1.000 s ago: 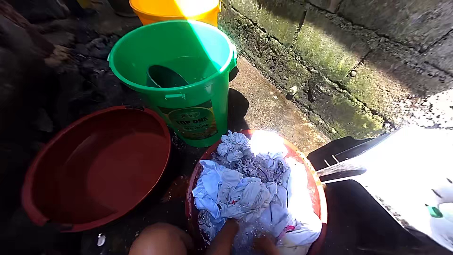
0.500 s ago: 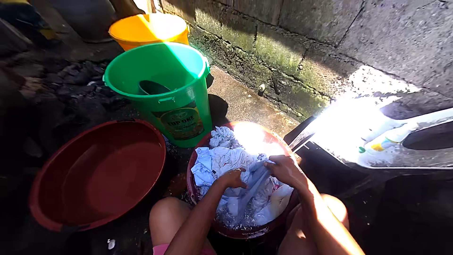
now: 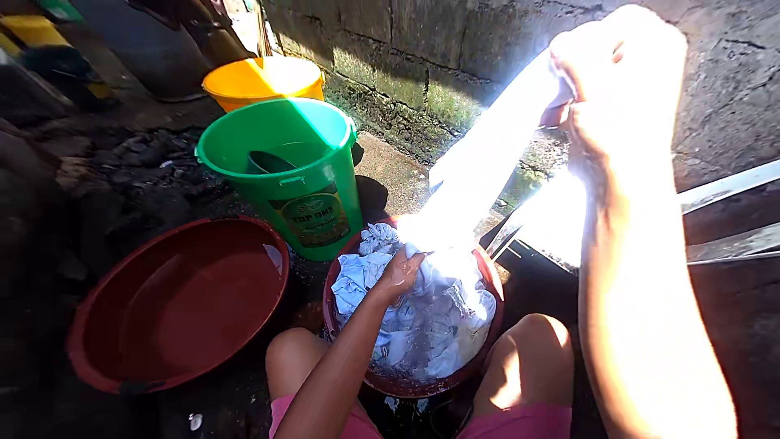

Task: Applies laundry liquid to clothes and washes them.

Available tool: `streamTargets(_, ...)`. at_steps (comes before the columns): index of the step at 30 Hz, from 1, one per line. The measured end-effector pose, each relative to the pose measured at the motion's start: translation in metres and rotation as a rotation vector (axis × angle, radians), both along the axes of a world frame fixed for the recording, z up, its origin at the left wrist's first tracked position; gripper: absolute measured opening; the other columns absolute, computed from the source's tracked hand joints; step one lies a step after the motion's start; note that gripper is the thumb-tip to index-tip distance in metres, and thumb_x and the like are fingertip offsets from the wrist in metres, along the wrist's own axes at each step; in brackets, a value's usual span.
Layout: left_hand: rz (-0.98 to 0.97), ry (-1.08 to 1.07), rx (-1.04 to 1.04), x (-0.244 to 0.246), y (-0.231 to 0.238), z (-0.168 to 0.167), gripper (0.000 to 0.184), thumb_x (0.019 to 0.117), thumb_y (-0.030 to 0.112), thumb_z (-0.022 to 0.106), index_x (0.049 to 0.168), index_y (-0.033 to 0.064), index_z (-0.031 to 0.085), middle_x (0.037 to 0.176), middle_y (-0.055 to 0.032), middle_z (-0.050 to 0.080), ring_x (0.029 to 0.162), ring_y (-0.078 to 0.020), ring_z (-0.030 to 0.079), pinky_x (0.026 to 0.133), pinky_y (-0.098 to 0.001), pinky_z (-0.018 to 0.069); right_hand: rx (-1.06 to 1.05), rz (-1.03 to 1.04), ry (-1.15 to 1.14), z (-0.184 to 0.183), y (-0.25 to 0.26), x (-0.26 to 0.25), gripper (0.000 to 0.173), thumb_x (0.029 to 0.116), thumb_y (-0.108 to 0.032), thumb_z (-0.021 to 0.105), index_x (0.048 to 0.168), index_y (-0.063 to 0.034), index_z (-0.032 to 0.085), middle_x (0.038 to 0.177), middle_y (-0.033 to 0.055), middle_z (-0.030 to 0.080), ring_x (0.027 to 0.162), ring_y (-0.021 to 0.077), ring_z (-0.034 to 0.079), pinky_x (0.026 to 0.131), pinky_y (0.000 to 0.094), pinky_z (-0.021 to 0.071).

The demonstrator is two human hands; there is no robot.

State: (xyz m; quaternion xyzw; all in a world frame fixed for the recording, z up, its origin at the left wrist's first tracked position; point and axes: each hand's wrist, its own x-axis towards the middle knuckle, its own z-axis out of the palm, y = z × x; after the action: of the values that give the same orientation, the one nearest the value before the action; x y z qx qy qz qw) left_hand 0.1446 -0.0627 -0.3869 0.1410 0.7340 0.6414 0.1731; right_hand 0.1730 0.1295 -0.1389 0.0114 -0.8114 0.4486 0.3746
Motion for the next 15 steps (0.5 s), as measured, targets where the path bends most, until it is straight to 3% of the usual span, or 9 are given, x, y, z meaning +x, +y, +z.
streamTargets(2,0.032,0.002,0.079,-0.001,-0.008,0.017,0.039,0.1099,0.027,0.043,0.144,0.008,0.048,0.125,-0.0128,0.062,0.111,-0.0187,0.061,0.096,-0.0418,0.0516,0.011,0.047,-0.08,-0.024,0.005,0.001,0.013,0.095,-0.007,0.062,0.102,-0.0061,0.052,0.081,-0.0051,0.057,0.06,-0.0028,0.061,0.057,0.0172,0.057)
streamTargets(4,0.029,0.005,0.149,-0.001,-0.016,0.025,0.045,0.1089,0.026,0.044,0.152,0.0132,0.041,0.133,-0.0118,0.06,0.115,-0.0186,0.061,0.097,-0.0422,0.0523,0.041,0.147,-0.22,-0.072,0.008,0.002,0.038,0.0876,-0.008,0.066,0.122,-0.0031,0.05,0.095,0.004,0.06,0.07,0.0054,0.064,0.063,0.0252,0.0583)
streamTargets(6,-0.004,0.003,0.203,0.001,-0.021,0.027,0.052,0.1085,0.022,0.045,0.158,0.0174,0.03,0.139,-0.0111,0.057,0.117,-0.0182,0.06,0.097,-0.0416,0.0527,0.111,0.329,-0.394,-0.132,0.008,0.006,0.069,0.0812,-0.013,0.076,0.143,-0.008,0.046,0.116,0.0124,0.064,0.093,0.0179,0.066,0.079,0.0383,0.058)
streamTargets(7,-0.014,0.002,0.216,0.002,-0.021,0.026,0.053,0.1072,0.019,0.047,0.158,0.0183,0.03,0.137,-0.0102,0.058,0.114,-0.0174,0.062,0.095,-0.0404,0.054,0.148,0.397,-0.449,-0.167,0.006,0.007,0.075,0.079,-0.019,0.08,0.146,-0.0107,0.049,0.123,0.0155,0.064,0.103,0.0249,0.066,0.086,0.0463,0.0563)
streamTargets(8,-0.028,0.006,0.213,0.004,-0.021,0.022,0.055,0.1047,0.015,0.05,0.157,0.0174,0.031,0.135,-0.0103,0.059,0.111,-0.0175,0.063,0.092,-0.0401,0.0551,0.168,0.411,-0.494,-0.197,0.0,0.008,0.065,0.0798,-0.025,0.082,0.138,-0.0106,0.057,0.12,0.0158,0.067,0.105,0.0276,0.066,0.087,0.0513,0.0561)
streamTargets(10,-0.062,0.003,0.142,0.003,-0.025,0.014,0.058,0.0957,0.005,0.06,0.15,0.0116,0.039,0.13,-0.0134,0.061,0.108,-0.0211,0.064,0.089,-0.0421,0.0561,0.058,0.334,-0.655,-0.233,-0.011,0.018,0.036,0.0891,-0.02,0.078,0.117,-0.0012,0.065,0.105,0.0202,0.068,0.098,0.0323,0.066,0.085,0.0561,0.0529)
streamTargets(12,-0.083,-0.03,-0.028,-0.002,-0.039,0.014,0.058,0.0898,0.001,0.072,0.141,0.0041,0.046,0.124,-0.017,0.063,0.105,-0.0243,0.065,0.09,-0.0436,0.0563,-0.037,0.207,-0.873,-0.243,-0.009,0.024,0.034,0.0941,-0.017,0.074,0.118,0.0044,0.065,0.106,0.0226,0.068,0.1,0.0322,0.066,0.092,0.054,0.0522)
streamTargets(15,-0.048,-0.075,-0.266,-0.009,-0.075,0.017,0.041,0.0951,0.006,0.069,0.133,0.0007,0.054,0.116,-0.0197,0.065,0.097,-0.0257,0.065,0.085,-0.0447,0.055,-0.044,0.159,-0.987,-0.246,0.013,0.03,0.028,0.0948,-0.005,0.07,0.119,0.0075,0.063,0.103,0.0234,0.068,0.095,0.0309,0.067,0.089,0.0504,0.0537)
